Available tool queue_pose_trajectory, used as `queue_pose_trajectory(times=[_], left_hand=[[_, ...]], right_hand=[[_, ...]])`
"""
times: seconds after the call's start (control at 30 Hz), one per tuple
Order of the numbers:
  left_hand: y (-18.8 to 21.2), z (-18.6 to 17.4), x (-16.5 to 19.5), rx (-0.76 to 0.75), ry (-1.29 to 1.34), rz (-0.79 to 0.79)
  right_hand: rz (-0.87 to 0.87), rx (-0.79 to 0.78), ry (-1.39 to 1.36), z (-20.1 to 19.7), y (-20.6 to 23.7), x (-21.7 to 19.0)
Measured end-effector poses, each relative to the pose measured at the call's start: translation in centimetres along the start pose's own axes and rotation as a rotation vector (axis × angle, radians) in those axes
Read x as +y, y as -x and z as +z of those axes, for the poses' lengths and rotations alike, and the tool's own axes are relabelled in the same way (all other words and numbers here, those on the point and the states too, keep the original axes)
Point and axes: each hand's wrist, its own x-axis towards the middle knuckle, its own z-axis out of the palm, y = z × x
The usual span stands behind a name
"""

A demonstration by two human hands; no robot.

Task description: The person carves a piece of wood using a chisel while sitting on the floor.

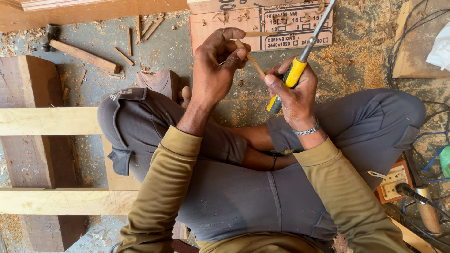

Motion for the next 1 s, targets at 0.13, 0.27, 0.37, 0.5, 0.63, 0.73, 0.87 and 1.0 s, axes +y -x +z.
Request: queue_pose_trajectory(times=[0.13,0.27,0.37,0.5,0.63,0.73,0.87,1.0], left_hand=[[0.0,-0.1,-0.2,0.015,0.012,0.007],[0.0,-0.1,-0.2,0.022,-0.029,0.008],[0.0,-0.2,0.0,0.019,-0.022,0.006],[0.0,-0.2,0.0,0.014,-0.053,0.027],[0.0,-0.3,0.0,0.015,-0.098,0.036],[0.0,-0.1,0.4,0.021,-0.156,0.044],[0.1,0.1,1.1,0.026,-0.267,0.096],[0.0,-0.5,1.4,0.052,-0.562,0.129]], right_hand=[[0.01,0.009,-0.117,-0.4,-0.3,0.0],[-0.012,0.022,-0.086,-0.5,-0.4,0.0],[-0.03,0.011,-0.074,-0.6,-0.3,0.0],[-0.041,0.008,-0.067,-0.6,-0.4,0.1],[-0.037,0.031,-0.078,-0.8,-0.7,0.1],[-0.039,0.039,-0.106,-0.9,-0.8,0.2],[-0.054,0.049,-0.124,-1.0,-0.7,0.6],[-0.017,0.133,-0.081,-1.2,-1.1,1.2]])
